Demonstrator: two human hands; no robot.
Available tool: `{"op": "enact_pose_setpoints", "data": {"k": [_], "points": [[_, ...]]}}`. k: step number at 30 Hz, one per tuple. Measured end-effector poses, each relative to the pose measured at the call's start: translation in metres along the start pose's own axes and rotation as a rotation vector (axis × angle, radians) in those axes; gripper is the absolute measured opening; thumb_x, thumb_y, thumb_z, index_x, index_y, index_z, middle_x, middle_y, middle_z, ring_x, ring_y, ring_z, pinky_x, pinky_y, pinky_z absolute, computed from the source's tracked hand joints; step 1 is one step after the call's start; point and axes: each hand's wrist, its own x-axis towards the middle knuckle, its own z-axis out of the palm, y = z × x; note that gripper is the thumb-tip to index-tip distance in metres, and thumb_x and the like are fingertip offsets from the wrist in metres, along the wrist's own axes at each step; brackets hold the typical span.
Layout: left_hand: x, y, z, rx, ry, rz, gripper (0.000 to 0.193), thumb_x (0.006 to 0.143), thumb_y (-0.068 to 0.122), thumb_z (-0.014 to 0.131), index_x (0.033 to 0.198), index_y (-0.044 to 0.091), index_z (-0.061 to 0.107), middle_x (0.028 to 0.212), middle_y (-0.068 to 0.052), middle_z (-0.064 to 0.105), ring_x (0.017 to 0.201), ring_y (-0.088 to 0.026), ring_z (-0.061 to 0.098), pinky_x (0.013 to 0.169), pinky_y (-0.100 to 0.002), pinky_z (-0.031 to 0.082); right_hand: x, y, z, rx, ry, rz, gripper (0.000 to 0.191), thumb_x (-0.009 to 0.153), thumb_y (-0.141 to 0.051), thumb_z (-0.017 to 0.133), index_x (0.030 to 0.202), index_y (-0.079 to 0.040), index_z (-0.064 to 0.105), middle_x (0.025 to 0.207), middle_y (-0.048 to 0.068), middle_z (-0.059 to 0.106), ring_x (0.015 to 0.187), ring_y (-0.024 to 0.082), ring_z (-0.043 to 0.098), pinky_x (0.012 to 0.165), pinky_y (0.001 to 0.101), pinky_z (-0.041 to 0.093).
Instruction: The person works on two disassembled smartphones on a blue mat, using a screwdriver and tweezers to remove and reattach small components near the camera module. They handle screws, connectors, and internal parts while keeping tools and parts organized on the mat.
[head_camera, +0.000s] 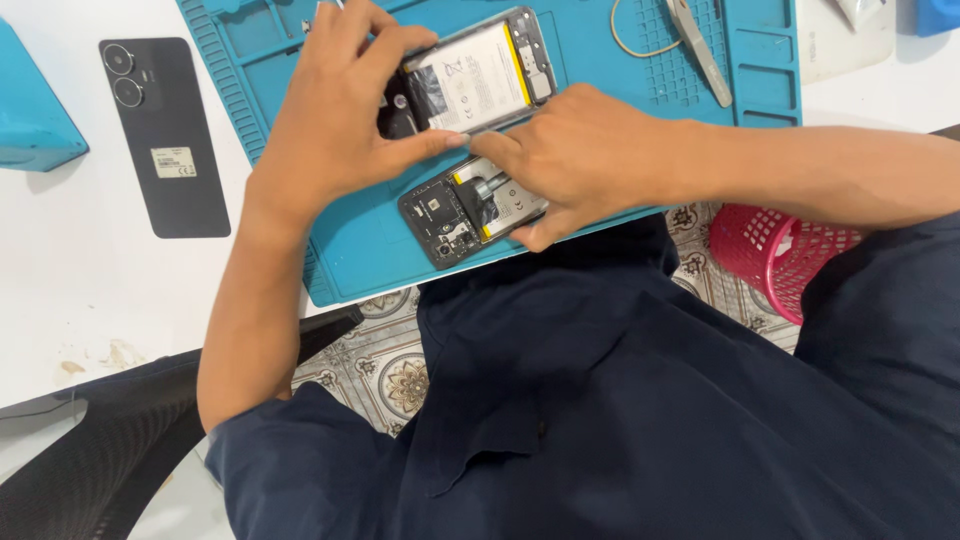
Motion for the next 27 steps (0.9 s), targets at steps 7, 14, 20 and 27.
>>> {"op": "enact_pose_setpoints", "data": {"k": [7, 14, 20, 27], "points": [[0.006, 0.015, -0.007, 0.011, -0.080, -0.018, 0.098, 0.075, 0.066, 0.092, 0.142, 0.004, 0.056, 0.124, -0.017, 0.049, 0.113, -0.036, 0.046, 0.102, -0.050, 0.038, -0.016, 0.008, -0.015, 0.219, 0.196, -0.157, 0.050, 0.086, -0.043, 0.079, 0.111, -0.002, 0.065, 0.073, 0.012, 0.070, 0.064, 0.033, 0.068, 0.056, 0.0414, 0.053], [0.018, 0.064, 0.009, 0.146, -0.164, 0.067, 0.132, 0.056, 0.086, 0.084, 0.153, 0.006, 0.043, 0.148, -0.029, 0.034, 0.131, -0.048, 0.034, 0.109, -0.062, 0.026, -0.037, 0.065, -0.043, 0.450, 0.564, -0.125, 0.023, 0.118, -0.020, 0.052, 0.110, -0.002, 0.062, 0.096, 0.005, 0.067, 0.089, 0.016, 0.069, 0.081, 0.0282, 0.056], [0.014, 0.071, 0.007, 0.180, -0.222, 0.013, 0.127, 0.057, 0.077, 0.086, 0.155, 0.009, 0.042, 0.155, -0.029, 0.029, 0.139, -0.049, 0.029, 0.113, -0.064, 0.022, -0.038, 0.074, -0.038, 0.393, 0.570, -0.015, 0.023, 0.117, -0.023, 0.067, 0.110, -0.002, 0.072, 0.087, 0.007, 0.070, 0.080, 0.014, 0.070, 0.069, 0.0266, 0.054], [0.018, 0.071, 0.010, 0.110, -0.250, 0.020, 0.129, 0.056, 0.076, 0.086, 0.154, 0.006, 0.042, 0.157, -0.031, 0.027, 0.142, -0.049, 0.029, 0.113, -0.065, 0.023, -0.042, 0.073, -0.036, 0.418, 0.536, 0.123, 0.029, 0.111, -0.030, 0.075, 0.108, -0.002, 0.071, 0.084, 0.007, 0.069, 0.073, 0.012, 0.067, 0.063, 0.0257, 0.053]]}}
